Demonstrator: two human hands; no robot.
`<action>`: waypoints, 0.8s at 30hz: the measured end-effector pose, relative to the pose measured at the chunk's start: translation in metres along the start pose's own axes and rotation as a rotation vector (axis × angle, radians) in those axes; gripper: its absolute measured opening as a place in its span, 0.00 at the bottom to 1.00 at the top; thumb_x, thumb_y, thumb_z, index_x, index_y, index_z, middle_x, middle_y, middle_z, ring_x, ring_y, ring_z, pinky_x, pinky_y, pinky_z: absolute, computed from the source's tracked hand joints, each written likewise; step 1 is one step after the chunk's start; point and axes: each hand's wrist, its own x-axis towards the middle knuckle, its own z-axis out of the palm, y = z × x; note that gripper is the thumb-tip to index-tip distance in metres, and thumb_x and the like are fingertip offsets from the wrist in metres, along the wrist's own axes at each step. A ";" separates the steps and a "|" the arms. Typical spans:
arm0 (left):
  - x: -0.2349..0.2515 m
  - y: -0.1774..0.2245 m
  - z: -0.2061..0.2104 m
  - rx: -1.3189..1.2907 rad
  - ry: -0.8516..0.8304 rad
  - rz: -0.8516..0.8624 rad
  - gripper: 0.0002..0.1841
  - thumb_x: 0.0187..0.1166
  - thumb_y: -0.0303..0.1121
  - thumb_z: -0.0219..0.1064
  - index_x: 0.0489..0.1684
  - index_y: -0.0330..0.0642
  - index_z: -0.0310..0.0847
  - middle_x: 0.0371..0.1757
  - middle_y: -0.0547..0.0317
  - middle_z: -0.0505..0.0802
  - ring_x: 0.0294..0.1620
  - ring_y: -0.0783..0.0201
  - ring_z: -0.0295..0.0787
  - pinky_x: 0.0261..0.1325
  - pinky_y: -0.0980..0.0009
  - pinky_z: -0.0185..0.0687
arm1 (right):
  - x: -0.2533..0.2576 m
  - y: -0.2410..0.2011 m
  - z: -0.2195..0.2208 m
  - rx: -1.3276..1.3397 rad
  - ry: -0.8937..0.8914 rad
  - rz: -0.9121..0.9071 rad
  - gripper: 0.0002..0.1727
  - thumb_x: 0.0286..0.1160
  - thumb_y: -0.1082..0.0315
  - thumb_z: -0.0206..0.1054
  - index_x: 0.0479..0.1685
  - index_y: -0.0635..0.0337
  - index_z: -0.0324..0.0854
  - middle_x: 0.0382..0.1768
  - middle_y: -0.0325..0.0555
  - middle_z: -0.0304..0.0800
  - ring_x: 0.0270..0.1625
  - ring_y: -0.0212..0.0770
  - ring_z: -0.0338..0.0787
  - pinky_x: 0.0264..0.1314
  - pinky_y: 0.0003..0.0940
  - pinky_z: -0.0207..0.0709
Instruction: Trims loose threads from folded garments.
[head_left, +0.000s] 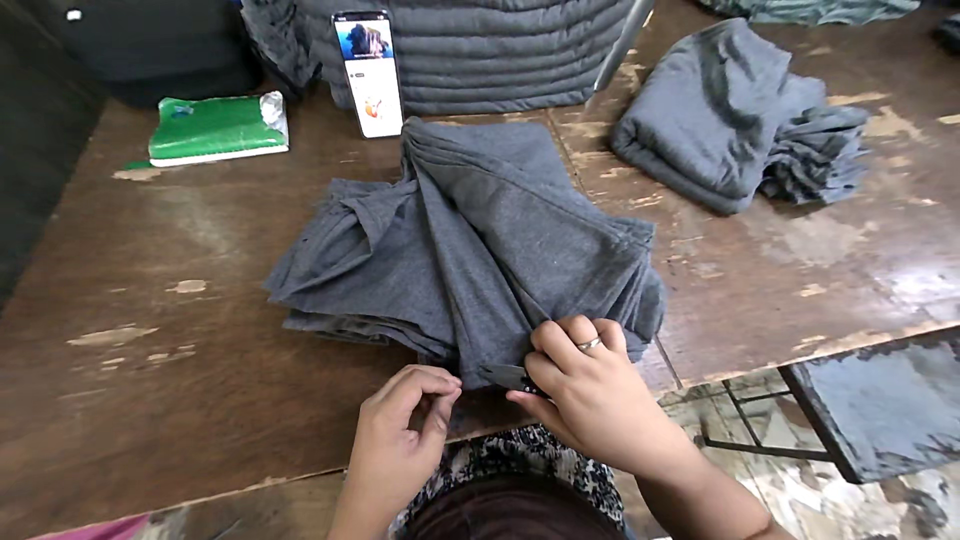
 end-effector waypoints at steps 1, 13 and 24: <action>0.000 0.000 0.000 -0.019 -0.013 0.007 0.03 0.82 0.31 0.67 0.43 0.42 0.84 0.47 0.63 0.93 0.48 0.78 0.90 0.50 0.84 0.88 | 0.001 -0.001 0.000 -0.007 -0.001 0.001 0.29 0.85 0.37 0.51 0.26 0.48 0.79 0.43 0.46 0.82 0.51 0.52 0.80 0.54 0.51 0.64; -0.003 0.004 -0.020 -0.365 -0.503 0.111 0.10 0.87 0.39 0.64 0.40 0.43 0.83 0.43 0.63 0.92 0.50 0.74 0.89 0.57 0.78 0.85 | 0.008 0.000 0.001 0.078 0.015 0.027 0.30 0.86 0.36 0.49 0.27 0.50 0.80 0.35 0.44 0.81 0.46 0.52 0.81 0.49 0.51 0.65; -0.003 0.010 -0.012 0.600 -0.373 -0.168 0.13 0.75 0.23 0.57 0.47 0.37 0.89 0.51 0.41 0.91 0.57 0.40 0.89 0.59 0.46 0.86 | 0.037 0.015 -0.013 0.342 0.430 0.036 0.04 0.69 0.69 0.67 0.37 0.57 0.84 0.37 0.43 0.92 0.41 0.39 0.87 0.52 0.44 0.73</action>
